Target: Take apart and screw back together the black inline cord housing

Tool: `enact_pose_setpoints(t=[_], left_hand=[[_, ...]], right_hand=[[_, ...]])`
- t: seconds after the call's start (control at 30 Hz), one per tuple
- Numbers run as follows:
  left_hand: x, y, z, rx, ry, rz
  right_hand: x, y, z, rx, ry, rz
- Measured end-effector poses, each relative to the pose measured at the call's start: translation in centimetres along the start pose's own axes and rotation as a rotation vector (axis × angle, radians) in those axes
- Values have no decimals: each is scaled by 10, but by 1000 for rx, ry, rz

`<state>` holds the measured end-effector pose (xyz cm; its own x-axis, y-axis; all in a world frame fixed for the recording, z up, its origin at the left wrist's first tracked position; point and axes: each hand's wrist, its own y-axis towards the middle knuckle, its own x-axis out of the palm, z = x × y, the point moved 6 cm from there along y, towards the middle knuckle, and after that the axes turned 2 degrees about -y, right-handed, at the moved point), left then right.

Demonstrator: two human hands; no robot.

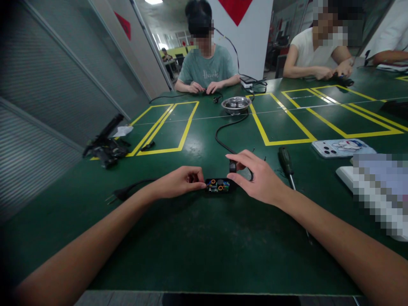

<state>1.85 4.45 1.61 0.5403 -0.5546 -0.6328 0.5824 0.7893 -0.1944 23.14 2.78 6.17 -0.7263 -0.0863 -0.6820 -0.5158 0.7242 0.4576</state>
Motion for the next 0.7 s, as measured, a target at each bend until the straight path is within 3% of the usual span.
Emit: enact_pose_setpoints(t=[0.7], left_hand=[[0, 0, 2, 10, -27, 1]], right_hand=[[0, -2, -3, -19, -31, 10]])
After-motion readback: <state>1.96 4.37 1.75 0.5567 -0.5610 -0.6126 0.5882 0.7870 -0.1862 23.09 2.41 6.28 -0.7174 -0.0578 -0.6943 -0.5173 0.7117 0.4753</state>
